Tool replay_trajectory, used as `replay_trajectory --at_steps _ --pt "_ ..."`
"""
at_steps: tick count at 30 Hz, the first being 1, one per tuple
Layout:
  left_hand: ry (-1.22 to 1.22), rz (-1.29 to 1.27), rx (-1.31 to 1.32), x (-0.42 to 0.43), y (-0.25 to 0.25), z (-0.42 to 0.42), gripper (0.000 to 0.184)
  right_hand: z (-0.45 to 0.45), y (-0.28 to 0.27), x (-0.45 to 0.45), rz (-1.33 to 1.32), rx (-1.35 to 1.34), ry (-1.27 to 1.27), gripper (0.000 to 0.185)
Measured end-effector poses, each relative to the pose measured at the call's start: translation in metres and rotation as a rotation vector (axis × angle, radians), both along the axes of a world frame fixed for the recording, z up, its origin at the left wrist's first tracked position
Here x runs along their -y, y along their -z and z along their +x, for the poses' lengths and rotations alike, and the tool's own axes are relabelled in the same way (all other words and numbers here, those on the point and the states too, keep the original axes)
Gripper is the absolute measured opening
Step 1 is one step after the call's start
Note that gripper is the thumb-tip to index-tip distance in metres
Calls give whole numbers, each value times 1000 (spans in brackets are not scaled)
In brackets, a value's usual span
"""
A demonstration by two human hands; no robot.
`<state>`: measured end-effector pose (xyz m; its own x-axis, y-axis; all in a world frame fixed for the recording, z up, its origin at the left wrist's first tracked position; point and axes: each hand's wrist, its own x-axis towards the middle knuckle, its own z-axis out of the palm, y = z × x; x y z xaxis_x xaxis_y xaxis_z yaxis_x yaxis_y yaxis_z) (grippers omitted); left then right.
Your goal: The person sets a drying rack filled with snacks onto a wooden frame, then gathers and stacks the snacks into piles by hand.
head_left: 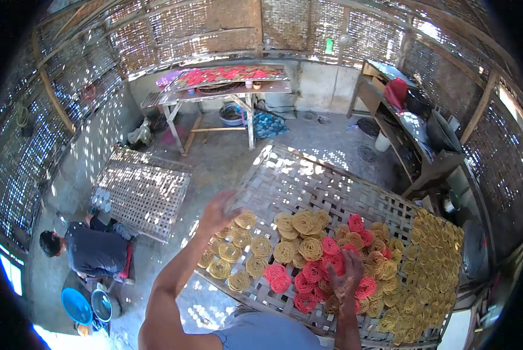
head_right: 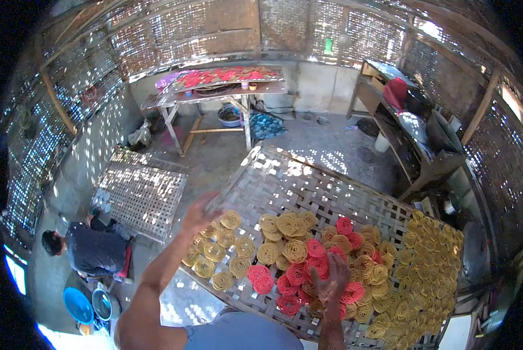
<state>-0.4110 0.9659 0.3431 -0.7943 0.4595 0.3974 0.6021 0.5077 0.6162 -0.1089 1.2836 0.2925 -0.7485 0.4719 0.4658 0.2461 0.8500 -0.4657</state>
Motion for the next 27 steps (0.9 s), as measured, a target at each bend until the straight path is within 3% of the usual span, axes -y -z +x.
replay_trajectory --at_steps 3,6,9,10,13,16,19,27 --pt "-280 -52 -69 61 17 50 60 -24 -21 12 23 -124 -68 62" --pt "-493 -74 18 89 36 106 61 -75 -49 47 -150 -113 -292 62" --pt "-548 -106 45 89 80 141 62 -144 -48 97 -116 -160 -587 57" --pt "-579 -97 50 75 59 150 61 -167 -45 114 -137 -140 -681 56" --pt "-708 -107 52 54 63 153 59 -226 -21 155 55 -126 -747 54" --pt "-747 -17 39 45 71 151 55 -243 -1 176 136 66 -741 55" --pt "-773 43 -22 44 70 149 50 -239 12 189 152 -30 -740 56" --pt "-751 257 113 40 58 154 38 -245 15 179 -239 42 -808 41"
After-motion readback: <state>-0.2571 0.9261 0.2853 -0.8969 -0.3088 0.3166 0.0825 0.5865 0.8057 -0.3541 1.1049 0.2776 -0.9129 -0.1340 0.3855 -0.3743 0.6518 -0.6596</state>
